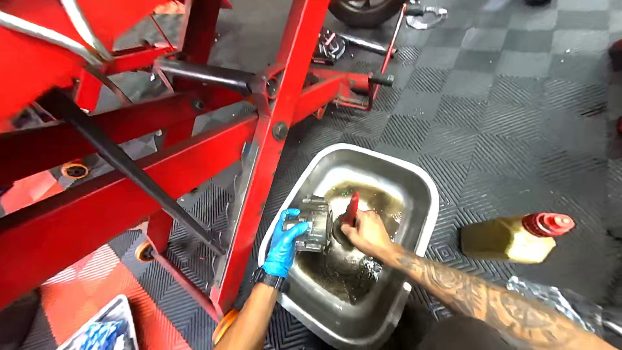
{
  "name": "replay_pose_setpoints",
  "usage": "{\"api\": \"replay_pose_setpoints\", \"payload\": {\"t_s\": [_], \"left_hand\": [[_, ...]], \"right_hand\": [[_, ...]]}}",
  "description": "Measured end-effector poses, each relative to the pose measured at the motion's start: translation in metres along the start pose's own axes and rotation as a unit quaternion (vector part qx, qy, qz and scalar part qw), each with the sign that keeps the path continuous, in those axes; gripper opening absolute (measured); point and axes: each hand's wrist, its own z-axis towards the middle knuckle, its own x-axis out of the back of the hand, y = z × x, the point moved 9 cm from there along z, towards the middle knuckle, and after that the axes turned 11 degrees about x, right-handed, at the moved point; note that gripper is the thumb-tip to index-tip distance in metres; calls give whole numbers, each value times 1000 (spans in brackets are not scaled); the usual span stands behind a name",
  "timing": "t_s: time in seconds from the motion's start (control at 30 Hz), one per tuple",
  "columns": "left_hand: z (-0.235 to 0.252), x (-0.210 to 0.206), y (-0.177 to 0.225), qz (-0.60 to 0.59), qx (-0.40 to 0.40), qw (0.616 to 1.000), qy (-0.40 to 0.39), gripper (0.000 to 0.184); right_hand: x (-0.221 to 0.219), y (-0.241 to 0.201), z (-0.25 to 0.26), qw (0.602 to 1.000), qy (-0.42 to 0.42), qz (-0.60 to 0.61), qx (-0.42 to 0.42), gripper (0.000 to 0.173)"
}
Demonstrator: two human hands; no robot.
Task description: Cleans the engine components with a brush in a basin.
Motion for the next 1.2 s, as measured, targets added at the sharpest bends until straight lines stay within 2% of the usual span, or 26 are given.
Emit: {"api": "replay_pose_setpoints", "payload": {"t_s": [0.07, 0.13, 0.17, 0.2, 0.3, 0.37, 0.43, 0.53, 0.63, 0.73, 0.87, 0.93, 1.07, 1.13, 1.2], "left_hand": [[-3, -2, 4, 1, -13, 1000, -27, 58], [-5, 0, 5, -39, -24, 997, -59, 54], [-5, 3, 4, -70, -28, 994, -74, 50], [-4, 7, 3, -106, -27, 991, -80, 45], [1, 18, -7, -211, -9, 975, -73, 38], [4, 21, -11, -236, 10, 969, -68, 39], [8, 23, -12, -226, 32, 972, -57, 41], [5, 26, -15, -161, 41, 983, -72, 50], [-3, 24, -12, -62, 8, 992, -109, 62], [-21, 22, -9, 77, -13, 991, -111, 59], [-38, 18, -10, 270, -41, 956, -107, 54], [-49, 22, -17, 308, -53, 946, -88, 52], [-69, 18, -25, 348, -101, 929, -80, 51], [-75, 13, -27, 352, -137, 923, -79, 51], [-79, 8, -30, 362, -158, 916, -77, 49]], "right_hand": [[-31, 15, -22, 984, -165, -60, 15, 27], [-63, 28, -55, 936, -332, -108, 41, 27], [-71, 32, -68, 916, -379, -123, 53, 29], [-71, 33, -73, 909, -391, -129, 58, 30], [-44, 30, -61, 929, -342, -137, 35, 30], [-31, 32, -49, 937, -318, -141, 39, 26], [-32, 36, -43, 924, -348, -149, 53, 26], [-46, 40, -57, 881, -437, -165, 71, 29], [-41, 45, -57, 872, -450, -185, 53, 30], [-26, 42, -46, 898, -401, -180, 23, 31], [-17, 60, -24, 941, -288, -176, 2, 27], [-26, 72, -24, 943, -288, -166, 1, 26], [-43, 70, -27, 919, -375, -123, 12, 29], [-33, 57, -17, 935, -341, -96, 15, 29], [-14, 35, -4, 971, -237, -26, 27, 23]]}}
